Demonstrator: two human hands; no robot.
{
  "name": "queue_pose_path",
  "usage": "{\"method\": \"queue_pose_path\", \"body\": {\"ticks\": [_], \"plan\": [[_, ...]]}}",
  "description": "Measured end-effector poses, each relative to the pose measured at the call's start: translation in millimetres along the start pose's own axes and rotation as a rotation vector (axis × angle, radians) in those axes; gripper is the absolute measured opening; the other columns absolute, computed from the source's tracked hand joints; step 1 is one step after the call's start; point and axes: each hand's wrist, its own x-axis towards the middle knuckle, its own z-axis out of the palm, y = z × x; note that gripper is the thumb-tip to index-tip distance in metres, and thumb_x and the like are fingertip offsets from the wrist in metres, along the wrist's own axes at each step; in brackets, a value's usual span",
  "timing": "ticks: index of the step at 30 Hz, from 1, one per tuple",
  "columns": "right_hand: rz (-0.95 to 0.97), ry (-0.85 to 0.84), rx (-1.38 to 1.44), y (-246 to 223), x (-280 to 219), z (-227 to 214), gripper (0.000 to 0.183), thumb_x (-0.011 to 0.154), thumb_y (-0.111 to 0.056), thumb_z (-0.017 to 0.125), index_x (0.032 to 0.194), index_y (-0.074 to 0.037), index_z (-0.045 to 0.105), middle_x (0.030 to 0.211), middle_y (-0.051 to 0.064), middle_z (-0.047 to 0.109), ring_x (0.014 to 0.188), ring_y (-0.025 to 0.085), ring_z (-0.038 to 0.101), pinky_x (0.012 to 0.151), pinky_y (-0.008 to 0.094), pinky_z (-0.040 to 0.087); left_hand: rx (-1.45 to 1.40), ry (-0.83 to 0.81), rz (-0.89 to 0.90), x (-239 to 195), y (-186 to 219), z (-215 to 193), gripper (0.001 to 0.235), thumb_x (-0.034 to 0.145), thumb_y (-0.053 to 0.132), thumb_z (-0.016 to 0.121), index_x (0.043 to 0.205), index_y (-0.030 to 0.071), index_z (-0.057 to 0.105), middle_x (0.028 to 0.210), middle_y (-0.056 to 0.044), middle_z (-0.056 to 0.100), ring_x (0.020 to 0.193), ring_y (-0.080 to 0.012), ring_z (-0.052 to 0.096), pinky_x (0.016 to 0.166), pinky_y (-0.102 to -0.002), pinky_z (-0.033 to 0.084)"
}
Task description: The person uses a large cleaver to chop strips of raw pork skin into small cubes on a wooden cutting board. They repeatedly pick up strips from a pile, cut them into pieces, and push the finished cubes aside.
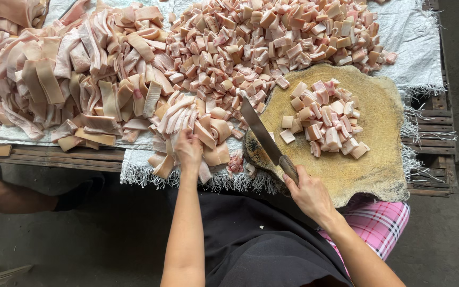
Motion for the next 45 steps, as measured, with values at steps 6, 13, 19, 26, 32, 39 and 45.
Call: {"method": "queue_pose_path", "body": {"ticks": [6,13,19,26,32,39,45], "plan": [[0.202,0.091,-0.118,45,8,-26,0.043,0.106,-0.045,0.044,0.121,-0.005,0.05,0.067,0.017,0.068,0.054,0.034,0.07,0.047,0.048,0.058,0.471,-0.019,0.08,-22,49,34,0.08,0.078,0.024,0.08,0.138,-0.012,0.041,0.126,-0.033,0.054,0.117,-0.0465,0.053,0.09,-0.051,0.05],[0.22,0.301,-0.02,66,4,-34,0.045,0.102,-0.046,0.055,0.122,-0.007,0.056,0.089,0.036,0.071,0.092,0.056,0.069,0.081,0.062,0.054,0.283,-0.064,0.117,15,-7,23,0.046,0.099,0.021,0.068,0.134,-0.006,0.058,0.111,-0.026,0.065,0.101,-0.0357,0.065,0.09,-0.046,0.054],[0.197,0.29,-0.023,67,5,-35,0.045,0.102,-0.045,0.055,0.122,-0.004,0.053,0.088,0.036,0.07,0.09,0.057,0.068,0.08,0.062,0.053,-0.462,-0.473,-0.247,15,50,-65,0.038,0.101,0.017,0.067,0.132,-0.004,0.068,0.093,-0.012,0.071,0.071,-0.0124,0.065,0.066,-0.028,0.057],[0.153,0.322,0.008,68,6,-32,0.043,0.101,-0.043,0.057,0.118,-0.003,0.053,0.086,0.035,0.07,0.087,0.056,0.068,0.077,0.062,0.053,-0.807,-0.91,-0.277,-30,133,2,0.05,0.101,0.025,0.064,0.142,0.0,0.054,0.099,-0.008,0.072,0.071,-0.0117,0.066,0.063,-0.025,0.056],[0.165,0.222,0.071,50,-3,-45,0.041,0.1,-0.043,0.057,0.116,-0.006,0.056,0.071,0.026,0.071,0.07,0.042,0.074,0.066,0.053,0.057,-0.29,-0.723,-0.129,-67,130,75,0.042,0.099,0.023,0.059,0.136,0.004,0.059,0.099,-0.009,0.076,0.078,-0.0108,0.076,0.07,-0.025,0.062],[-0.153,0.401,0.178,-6,-9,-63,0.037,0.101,-0.037,0.056,0.115,-0.003,0.054,0.061,0.012,0.064,0.044,0.027,0.063,0.041,0.042,0.051,-0.051,-0.453,0.037,-71,127,57,0.032,0.088,0.027,0.074,0.105,0.0,0.075,0.083,-0.013,0.076,0.076,-0.0232,0.073,0.072,-0.037,0.056],[-0.172,0.324,0.156,-8,18,-40,0.033,0.106,-0.035,0.049,0.107,-0.002,0.048,0.061,0.008,0.061,0.042,0.024,0.06,0.039,0.039,0.053,-0.036,-0.413,0.098,-71,116,64,0.032,0.085,0.028,0.074,0.101,0.0,0.075,0.086,-0.017,0.076,0.08,-0.0289,0.074,0.077,-0.04,0.056]]}}
